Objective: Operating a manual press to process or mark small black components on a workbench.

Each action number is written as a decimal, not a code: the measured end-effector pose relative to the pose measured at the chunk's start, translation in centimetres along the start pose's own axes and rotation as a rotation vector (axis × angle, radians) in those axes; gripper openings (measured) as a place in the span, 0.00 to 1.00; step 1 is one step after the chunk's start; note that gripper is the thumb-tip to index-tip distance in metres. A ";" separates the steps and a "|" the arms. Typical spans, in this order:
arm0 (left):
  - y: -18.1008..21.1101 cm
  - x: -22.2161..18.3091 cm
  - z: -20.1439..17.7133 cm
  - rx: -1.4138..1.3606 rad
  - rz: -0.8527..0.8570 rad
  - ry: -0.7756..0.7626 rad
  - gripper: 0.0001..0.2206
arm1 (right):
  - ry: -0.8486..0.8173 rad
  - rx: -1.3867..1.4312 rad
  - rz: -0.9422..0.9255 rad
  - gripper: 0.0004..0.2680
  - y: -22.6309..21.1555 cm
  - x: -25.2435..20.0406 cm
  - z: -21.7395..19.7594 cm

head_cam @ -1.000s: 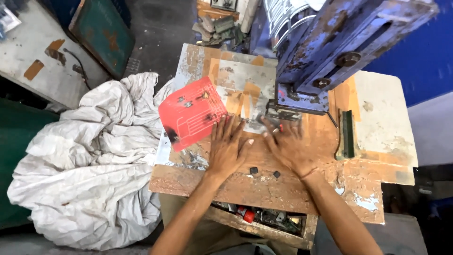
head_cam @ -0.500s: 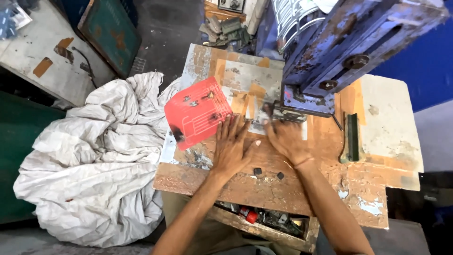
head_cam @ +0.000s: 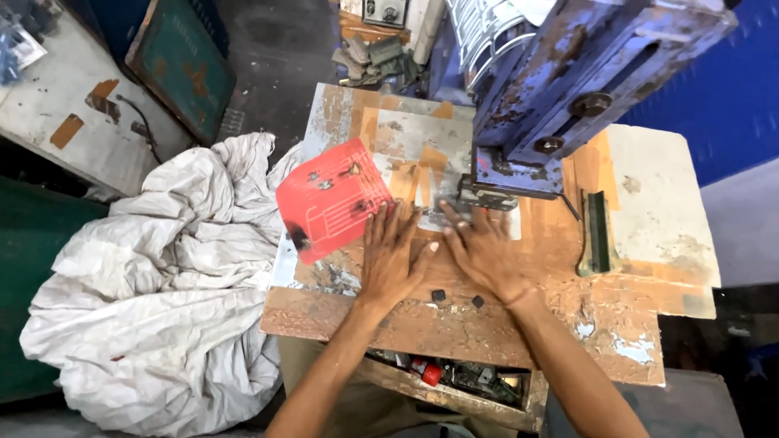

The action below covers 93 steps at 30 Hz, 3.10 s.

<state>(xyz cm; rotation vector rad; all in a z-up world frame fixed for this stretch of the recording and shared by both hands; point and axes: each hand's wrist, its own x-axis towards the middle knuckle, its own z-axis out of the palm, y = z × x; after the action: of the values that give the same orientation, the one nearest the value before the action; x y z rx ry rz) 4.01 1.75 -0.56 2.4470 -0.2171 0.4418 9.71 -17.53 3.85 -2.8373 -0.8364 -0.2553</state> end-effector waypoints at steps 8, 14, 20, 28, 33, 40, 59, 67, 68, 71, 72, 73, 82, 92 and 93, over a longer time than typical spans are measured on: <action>0.5 0.1 -0.6 -0.009 0.029 0.034 0.32 | -0.133 0.078 0.206 0.22 0.0 1.2 0.3; 0.3 0.2 -0.6 0.016 -0.005 0.020 0.32 | -0.052 -0.001 0.128 0.20 0.7 0.9 0.9; -1.0 0.1 1.7 0.063 0.031 0.033 0.31 | -0.221 0.074 0.191 0.22 -0.8 1.1 -1.1; 0.6 0.5 -0.5 0.012 0.009 0.024 0.31 | -0.635 0.155 0.547 0.25 -1.6 2.5 -2.6; 0.4 0.4 -0.7 -0.018 -0.006 0.042 0.30 | 0.078 -0.011 -0.022 0.19 -0.5 -0.4 -0.6; 0.6 0.6 -0.7 -0.033 0.007 0.045 0.29 | -0.098 0.077 0.197 0.22 -0.7 1.2 -0.1; 0.5 0.4 -0.4 0.004 -0.003 0.036 0.28 | -0.185 0.114 0.210 0.20 -1.3 1.5 -0.9; 0.4 0.5 -0.4 0.013 0.009 0.060 0.28 | -0.216 0.006 0.309 0.17 1.3 1.0 1.7; 0.2 0.4 -0.2 0.025 0.016 0.065 0.27 | -0.113 0.067 0.218 0.19 0.9 1.2 1.7; 0.3 0.4 -0.2 0.006 0.009 0.055 0.27 | -0.035 0.045 0.075 0.21 -0.6 -0.2 -0.6; 0.3 0.2 -0.4 -0.021 -0.010 0.043 0.27 | -0.060 -0.030 0.019 0.21 -1.3 -0.8 -1.6; 0.4 0.2 -0.6 -0.021 -0.020 0.040 0.27 | -0.069 -0.027 0.015 0.21 -1.0 -0.9 -1.8; 0.4 0.4 -0.1 0.014 0.012 0.084 0.26 | -0.228 0.172 0.195 0.21 -1.1 -1.7 -2.6; 0.5 0.3 -0.2 -0.026 -0.007 0.097 0.25 | 0.268 0.077 0.106 0.12 1.3 -3.5 -1.0; 0.4 0.3 -0.4 -0.025 -0.009 0.096 0.25 | 0.335 0.060 0.076 0.11 1.0 -3.3 -0.8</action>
<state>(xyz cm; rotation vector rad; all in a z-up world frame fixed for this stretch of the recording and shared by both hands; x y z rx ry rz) 4.04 1.70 0.08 2.3943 -0.1705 0.5476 7.43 -20.28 3.85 -2.6557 -0.6522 -0.6598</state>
